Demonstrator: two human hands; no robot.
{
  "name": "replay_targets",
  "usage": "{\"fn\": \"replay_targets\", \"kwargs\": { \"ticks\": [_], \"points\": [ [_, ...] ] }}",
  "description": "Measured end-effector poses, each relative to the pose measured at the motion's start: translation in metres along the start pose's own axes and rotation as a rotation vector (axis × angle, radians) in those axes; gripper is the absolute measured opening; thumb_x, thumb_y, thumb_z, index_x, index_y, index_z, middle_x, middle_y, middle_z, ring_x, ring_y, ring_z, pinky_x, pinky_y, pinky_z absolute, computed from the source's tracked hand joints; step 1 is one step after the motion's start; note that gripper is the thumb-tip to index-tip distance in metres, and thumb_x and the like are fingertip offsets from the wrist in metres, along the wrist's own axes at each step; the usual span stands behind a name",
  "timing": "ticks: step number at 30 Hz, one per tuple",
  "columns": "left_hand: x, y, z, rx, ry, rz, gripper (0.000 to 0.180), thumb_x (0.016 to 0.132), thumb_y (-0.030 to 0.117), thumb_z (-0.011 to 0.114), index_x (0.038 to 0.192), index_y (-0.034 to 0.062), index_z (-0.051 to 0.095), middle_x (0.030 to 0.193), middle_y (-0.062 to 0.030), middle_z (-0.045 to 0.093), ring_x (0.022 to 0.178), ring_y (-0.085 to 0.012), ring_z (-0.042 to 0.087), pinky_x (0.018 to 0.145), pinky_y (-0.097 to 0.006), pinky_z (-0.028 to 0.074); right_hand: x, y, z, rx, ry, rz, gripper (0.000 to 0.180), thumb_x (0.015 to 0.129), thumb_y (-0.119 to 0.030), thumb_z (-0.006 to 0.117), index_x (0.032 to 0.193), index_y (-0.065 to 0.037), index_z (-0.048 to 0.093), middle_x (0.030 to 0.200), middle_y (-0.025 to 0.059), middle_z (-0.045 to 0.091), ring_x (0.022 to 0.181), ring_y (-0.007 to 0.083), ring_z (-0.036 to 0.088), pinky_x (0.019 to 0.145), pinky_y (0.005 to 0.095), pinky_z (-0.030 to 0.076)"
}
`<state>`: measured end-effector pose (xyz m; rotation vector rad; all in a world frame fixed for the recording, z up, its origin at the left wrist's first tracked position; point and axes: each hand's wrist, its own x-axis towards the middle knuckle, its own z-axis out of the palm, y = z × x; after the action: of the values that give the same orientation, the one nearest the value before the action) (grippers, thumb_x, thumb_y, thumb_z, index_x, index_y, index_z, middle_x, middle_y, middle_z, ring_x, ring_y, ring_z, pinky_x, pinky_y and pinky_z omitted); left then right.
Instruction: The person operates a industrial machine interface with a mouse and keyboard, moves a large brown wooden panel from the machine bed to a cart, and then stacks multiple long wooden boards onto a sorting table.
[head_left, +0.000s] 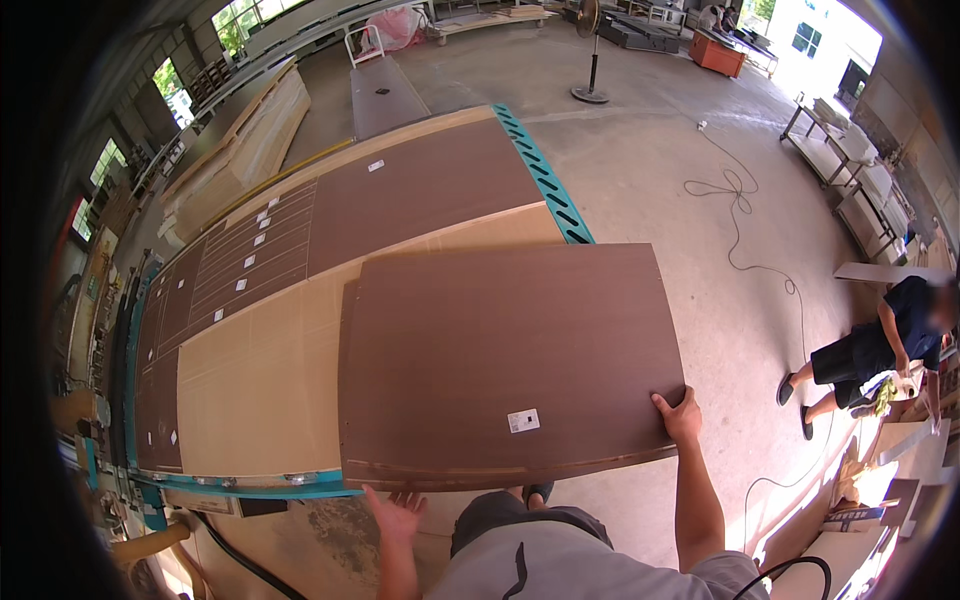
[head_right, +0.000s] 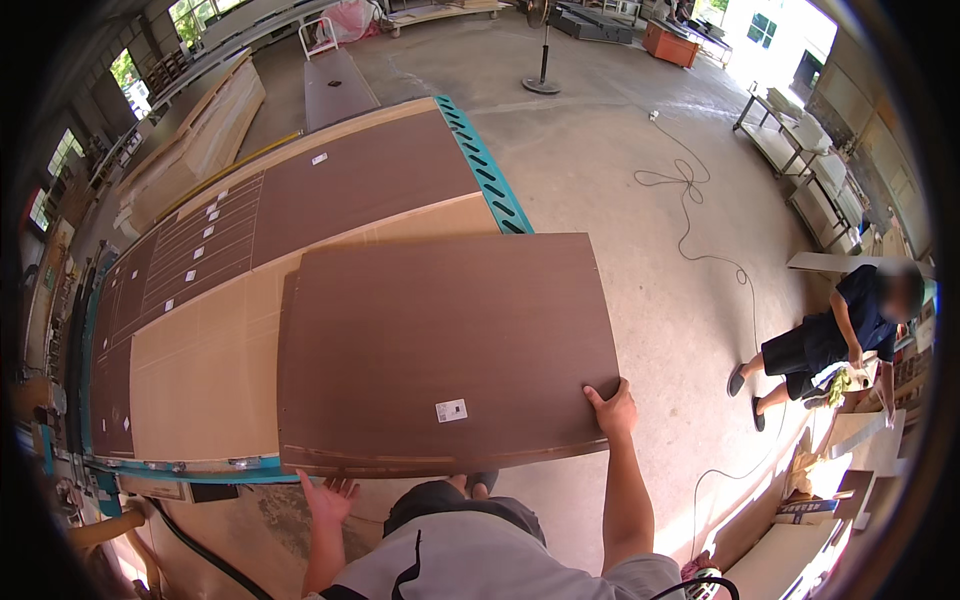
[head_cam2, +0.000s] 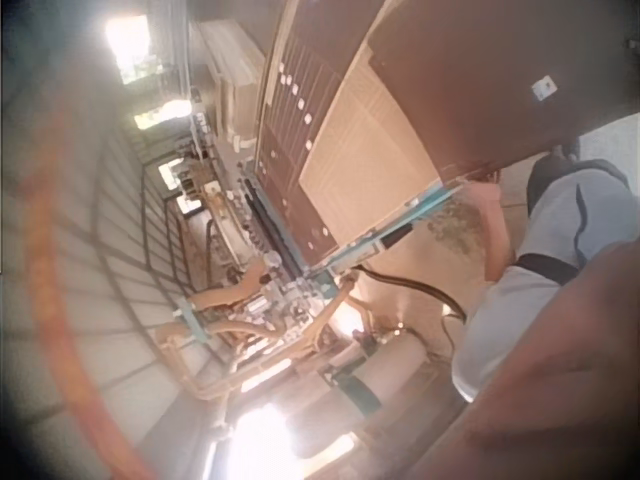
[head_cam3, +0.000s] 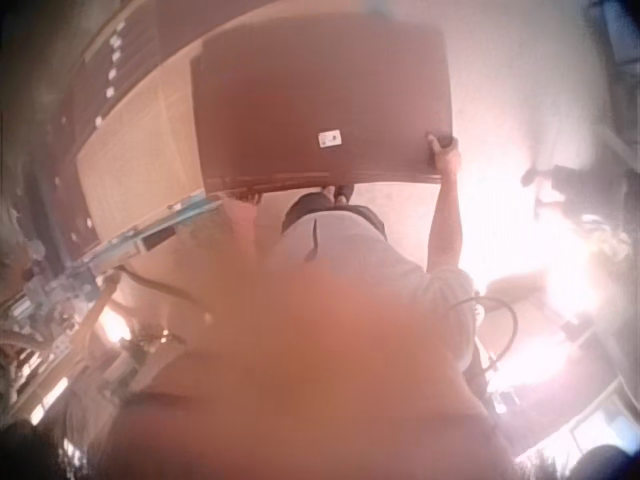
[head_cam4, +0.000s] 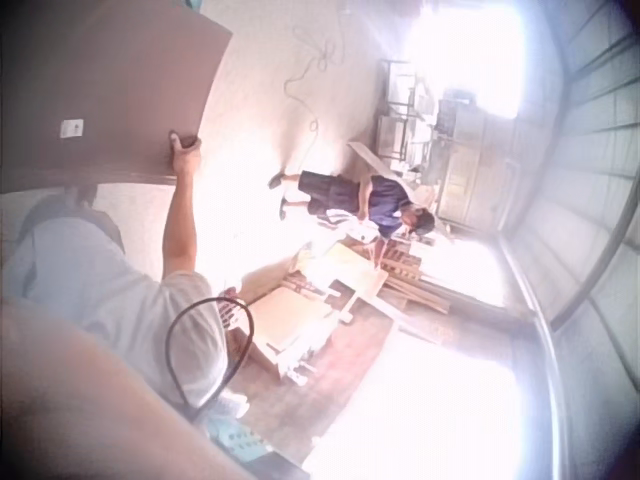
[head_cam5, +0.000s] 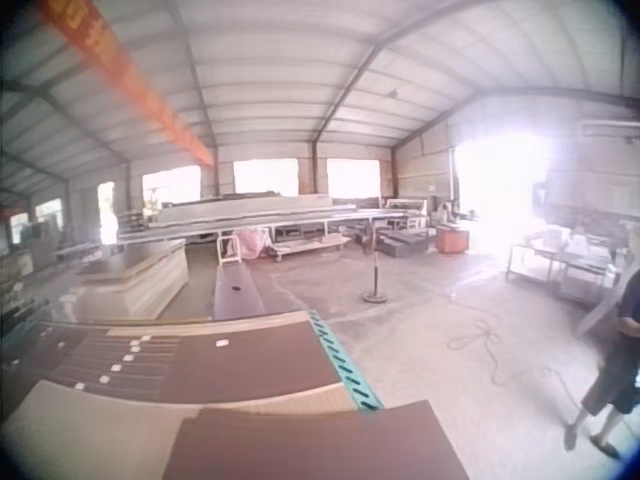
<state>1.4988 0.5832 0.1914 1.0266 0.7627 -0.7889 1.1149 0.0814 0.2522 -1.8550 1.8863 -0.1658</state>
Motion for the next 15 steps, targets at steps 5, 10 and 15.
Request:
{"fn": "replay_targets", "kwargs": {
  "ticks": [5,10,15],
  "points": [
    [0.017,-0.005,0.054,-0.110,0.089,0.243,0.092,0.095,0.073,0.052,0.159,0.0116,0.031,0.161,-0.0107,0.036,0.143,-0.0351,0.041,0.116,-0.056,0.036,0.019,0.020,-0.006,0.329,-0.194,-0.068,0.075,0.082,-0.055,0.082,0.128,0.003,0.065,0.118,0.0214,0.073,0.113,0.0332,0.070,0.097,0.0422,0.054],
    [0.047,-0.029,0.064,-0.086,-0.096,0.221,0.087,0.092,0.065,0.066,0.157,0.0135,0.040,0.159,-0.0091,0.042,0.143,-0.0305,0.043,0.119,-0.049,0.036,0.049,0.067,0.011,0.495,-0.209,-0.105,0.069,0.088,-0.046,0.081,0.132,0.004,0.064,0.120,0.0185,0.072,0.114,0.0272,0.068,0.099,0.0378,0.052],
    [0.062,-0.023,0.034,-0.055,0.097,0.275,0.084,0.088,0.059,0.076,0.152,0.0131,0.046,0.154,-0.0069,0.049,0.137,-0.0307,0.050,0.115,-0.047,0.041,0.033,0.056,0.014,0.559,-0.257,-0.189,0.073,0.090,-0.047,0.078,0.138,0.003,0.056,0.123,0.0210,0.070,0.116,0.0285,0.067,0.099,0.0387,0.053]
  ]
}}
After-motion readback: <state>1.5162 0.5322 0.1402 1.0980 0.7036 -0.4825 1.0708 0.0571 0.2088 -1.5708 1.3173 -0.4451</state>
